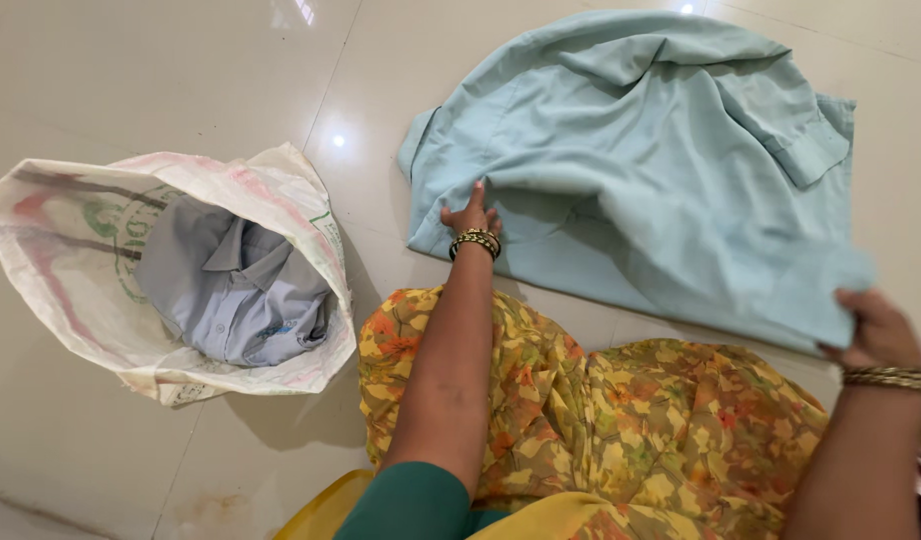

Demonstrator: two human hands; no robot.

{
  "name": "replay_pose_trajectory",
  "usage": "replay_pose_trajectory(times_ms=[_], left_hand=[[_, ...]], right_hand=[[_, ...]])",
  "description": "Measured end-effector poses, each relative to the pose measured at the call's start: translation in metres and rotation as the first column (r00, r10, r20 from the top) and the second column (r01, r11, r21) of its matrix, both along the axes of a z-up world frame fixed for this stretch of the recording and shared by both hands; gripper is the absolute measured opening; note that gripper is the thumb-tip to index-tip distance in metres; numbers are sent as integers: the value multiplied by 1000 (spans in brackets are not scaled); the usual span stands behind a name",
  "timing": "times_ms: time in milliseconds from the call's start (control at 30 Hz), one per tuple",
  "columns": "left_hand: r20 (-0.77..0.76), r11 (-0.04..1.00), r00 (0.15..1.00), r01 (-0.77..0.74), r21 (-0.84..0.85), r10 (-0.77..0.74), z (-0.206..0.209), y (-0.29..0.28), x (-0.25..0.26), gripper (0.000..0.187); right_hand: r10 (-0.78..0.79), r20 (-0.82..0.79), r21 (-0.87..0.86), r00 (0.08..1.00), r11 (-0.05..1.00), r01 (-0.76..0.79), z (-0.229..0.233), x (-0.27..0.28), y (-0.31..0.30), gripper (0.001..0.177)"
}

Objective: The person folds a light blue long-sleeved shirt by hand while sitting on the floor, smoothing the fabric and folding the sleeves and body into a square shape before placing it into a white bag.

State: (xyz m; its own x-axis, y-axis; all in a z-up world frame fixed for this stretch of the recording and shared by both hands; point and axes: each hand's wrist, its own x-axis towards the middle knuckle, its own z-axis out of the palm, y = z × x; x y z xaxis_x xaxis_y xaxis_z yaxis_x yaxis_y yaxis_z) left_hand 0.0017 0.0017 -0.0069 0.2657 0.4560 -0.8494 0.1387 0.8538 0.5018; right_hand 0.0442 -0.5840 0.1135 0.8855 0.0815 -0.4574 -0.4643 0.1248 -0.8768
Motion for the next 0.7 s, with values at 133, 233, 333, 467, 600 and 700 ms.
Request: replay_pose_trajectory(times_ms=[133,233,333,467,600,700], left_hand=[[-65,990,998,11,142,-2,-30,5,2,98],[-157,961,982,144,235,-108,-60,13,0,82],[-208,917,945,302,261,-253,-81,15,-1,76],[-179,886,955,288,365,-237,-92,8,0,84],[-311,556,924,383,738,-223,-102,20,-4,85],[-447,406,872,489,772,-200,-85,23,-12,60]], right_hand=[[-71,-165,-149,984,988,47,-54,-19,-3,29],[-124,-212,-22,969,992,122,-74,-17,-5,20],[-263,-257,-80,930,965,250,-90,-15,-6,16],[-235,-223,-371,946,918,140,-100,-9,-20,16],[144,-249,-892,958,352,-284,-113,7,-25,44],[-6,178,-741,984,657,138,-129,7,-26,56]])
